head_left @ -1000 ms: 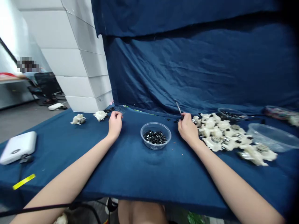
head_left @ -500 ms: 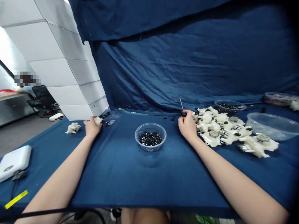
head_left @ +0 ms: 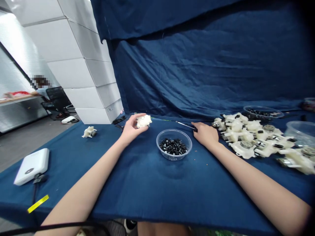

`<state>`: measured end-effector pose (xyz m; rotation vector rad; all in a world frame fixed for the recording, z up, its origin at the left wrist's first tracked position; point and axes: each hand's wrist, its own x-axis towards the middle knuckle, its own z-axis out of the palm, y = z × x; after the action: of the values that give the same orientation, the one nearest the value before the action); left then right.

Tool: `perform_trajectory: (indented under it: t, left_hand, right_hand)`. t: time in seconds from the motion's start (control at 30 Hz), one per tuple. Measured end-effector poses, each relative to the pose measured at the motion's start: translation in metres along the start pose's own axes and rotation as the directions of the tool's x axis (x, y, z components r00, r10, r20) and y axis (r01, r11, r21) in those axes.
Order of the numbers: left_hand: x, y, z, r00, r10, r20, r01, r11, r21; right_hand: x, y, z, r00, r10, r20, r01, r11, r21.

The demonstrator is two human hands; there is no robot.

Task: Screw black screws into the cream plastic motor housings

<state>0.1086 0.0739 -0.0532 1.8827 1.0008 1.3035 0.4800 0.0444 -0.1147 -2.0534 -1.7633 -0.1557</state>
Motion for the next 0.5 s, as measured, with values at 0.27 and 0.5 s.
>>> perform_trajectory:
  t: [0.27, 0.5]
  left_hand:
    - [-0.017, 0.027, 0.04, 0.977, -0.102, 0.187, 0.181, 0.864, -0.471]
    - [-0.022, 0.038, 0.045, 0.931, -0.217, 0.295, 0.362, 0.664, -0.654]
  right_hand:
    - [-0.002, 0.005, -0.001, 0.995, -0.03, 0.094, 0.039, 0.994, -0.099]
    - [0.0, 0.007, -0.002, 0.991, -0.052, 0.124, 0.065, 0.992, -0.11]
